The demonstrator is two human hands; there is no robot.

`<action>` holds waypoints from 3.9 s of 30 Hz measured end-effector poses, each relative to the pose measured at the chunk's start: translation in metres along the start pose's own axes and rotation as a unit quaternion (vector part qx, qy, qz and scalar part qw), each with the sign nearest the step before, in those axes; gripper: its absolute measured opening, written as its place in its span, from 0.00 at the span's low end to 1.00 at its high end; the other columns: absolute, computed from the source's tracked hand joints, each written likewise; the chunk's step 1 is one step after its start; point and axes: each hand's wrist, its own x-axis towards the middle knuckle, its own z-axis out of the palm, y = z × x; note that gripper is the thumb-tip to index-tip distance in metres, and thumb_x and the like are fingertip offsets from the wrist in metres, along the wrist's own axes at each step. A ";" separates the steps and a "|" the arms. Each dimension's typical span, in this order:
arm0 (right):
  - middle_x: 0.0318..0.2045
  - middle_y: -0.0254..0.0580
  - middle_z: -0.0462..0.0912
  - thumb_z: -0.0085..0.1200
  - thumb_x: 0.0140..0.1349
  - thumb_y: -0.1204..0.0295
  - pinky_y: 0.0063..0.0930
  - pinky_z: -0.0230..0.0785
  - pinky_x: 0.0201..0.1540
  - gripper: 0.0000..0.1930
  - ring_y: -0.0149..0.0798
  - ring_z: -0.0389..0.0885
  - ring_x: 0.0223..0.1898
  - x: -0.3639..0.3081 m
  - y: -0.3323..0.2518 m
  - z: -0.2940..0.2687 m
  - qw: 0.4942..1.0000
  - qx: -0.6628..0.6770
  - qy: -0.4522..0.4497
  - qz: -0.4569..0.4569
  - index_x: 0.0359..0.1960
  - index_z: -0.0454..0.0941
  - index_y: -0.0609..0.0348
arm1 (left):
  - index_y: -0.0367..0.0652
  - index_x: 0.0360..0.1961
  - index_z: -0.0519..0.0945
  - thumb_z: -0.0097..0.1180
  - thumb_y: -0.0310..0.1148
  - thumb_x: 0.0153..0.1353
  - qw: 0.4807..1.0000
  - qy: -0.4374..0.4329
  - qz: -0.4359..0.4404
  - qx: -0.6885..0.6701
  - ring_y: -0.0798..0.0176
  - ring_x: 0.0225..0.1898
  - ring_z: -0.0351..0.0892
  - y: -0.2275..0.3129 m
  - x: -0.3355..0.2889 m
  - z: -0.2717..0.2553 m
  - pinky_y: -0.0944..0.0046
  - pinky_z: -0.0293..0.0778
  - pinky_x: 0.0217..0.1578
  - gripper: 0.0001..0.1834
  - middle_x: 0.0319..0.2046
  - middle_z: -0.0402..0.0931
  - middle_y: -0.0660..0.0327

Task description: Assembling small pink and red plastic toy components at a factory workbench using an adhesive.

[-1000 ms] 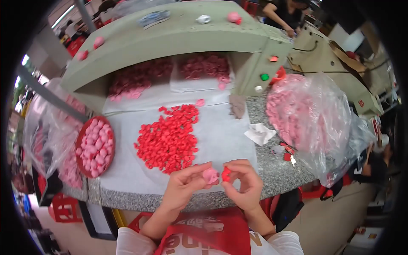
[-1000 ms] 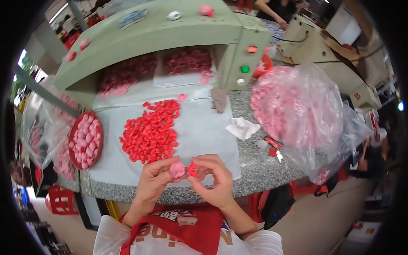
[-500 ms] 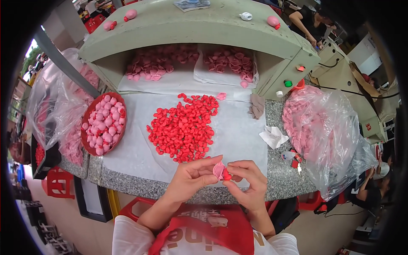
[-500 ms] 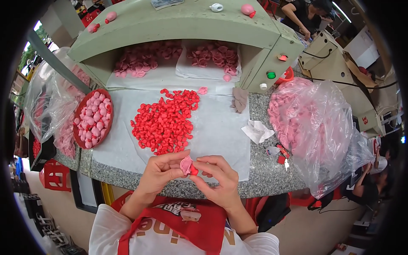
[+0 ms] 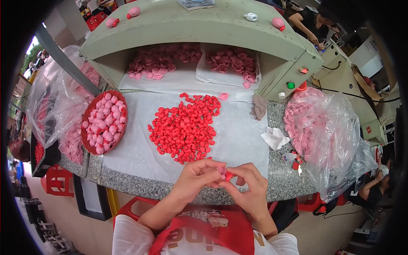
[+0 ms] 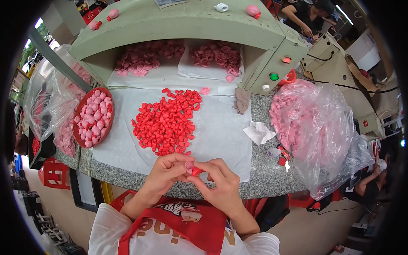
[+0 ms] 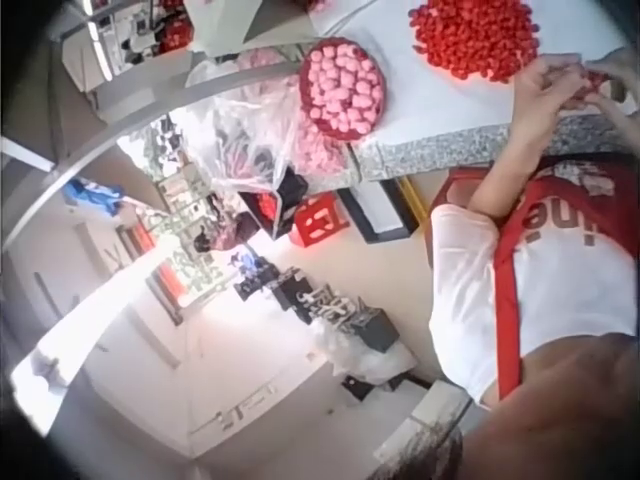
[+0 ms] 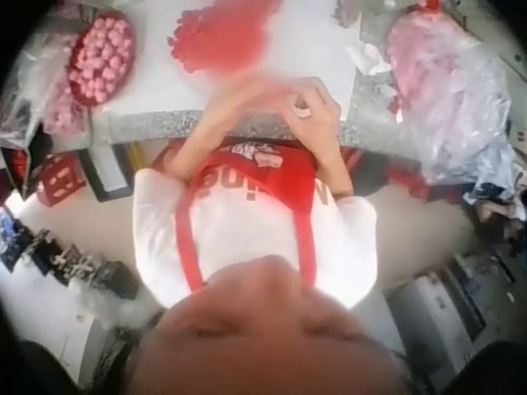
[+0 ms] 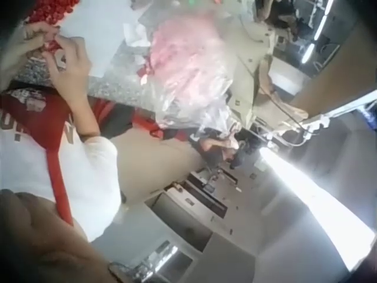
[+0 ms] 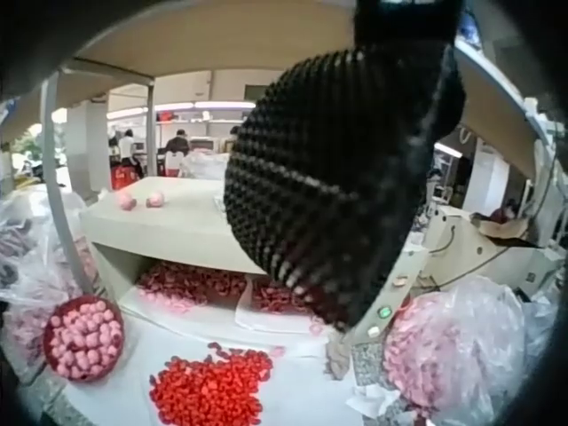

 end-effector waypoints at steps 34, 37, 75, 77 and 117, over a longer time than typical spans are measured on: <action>0.26 0.44 0.74 0.56 0.47 0.59 0.39 0.67 0.31 0.13 0.49 0.74 0.30 -0.028 0.057 0.000 0.999 0.045 0.022 0.017 0.29 0.76 0.53 | 0.33 0.36 0.77 0.56 0.29 0.52 0.938 0.060 0.078 0.333 0.72 0.26 0.68 -0.026 0.025 0.008 0.75 0.64 0.27 0.11 0.28 0.73 0.65; 0.26 0.44 0.74 0.56 0.47 0.59 0.40 0.67 0.30 0.13 0.50 0.74 0.29 -0.029 0.050 0.002 0.997 0.056 0.020 0.055 0.29 0.76 0.54 | 0.34 0.29 0.77 0.55 0.29 0.53 0.965 0.065 0.055 0.248 0.74 0.25 0.66 -0.029 0.023 0.004 0.76 0.61 0.25 0.07 0.24 0.71 0.67; 0.31 0.39 0.77 0.60 0.36 0.81 0.29 0.68 0.33 0.13 0.41 0.74 0.32 -0.003 0.007 0.022 0.989 -0.048 0.026 -0.137 0.29 0.75 0.60 | 0.34 0.45 0.73 0.50 0.21 0.56 0.988 0.019 0.119 -0.095 0.65 0.42 0.75 -0.039 -0.012 -0.009 0.67 0.72 0.44 0.14 0.41 0.74 0.54; 0.30 0.38 0.77 0.60 0.36 0.81 0.29 0.67 0.33 0.13 0.41 0.74 0.31 -0.003 0.013 0.025 0.990 -0.050 0.037 -0.127 0.28 0.75 0.59 | 0.34 0.46 0.72 0.50 0.21 0.56 0.987 0.011 0.096 -0.127 0.64 0.42 0.74 -0.034 -0.006 -0.005 0.67 0.71 0.44 0.15 0.42 0.74 0.54; 0.27 0.32 0.77 0.66 0.41 0.75 0.18 0.66 0.30 0.16 0.24 0.71 0.26 -0.003 0.026 0.004 0.947 0.262 -0.060 0.177 0.33 0.75 0.61 | 0.31 0.43 0.74 0.52 0.17 0.52 0.989 0.009 0.128 0.079 0.65 0.40 0.75 -0.022 0.000 -0.006 0.69 0.72 0.43 0.14 0.38 0.75 0.56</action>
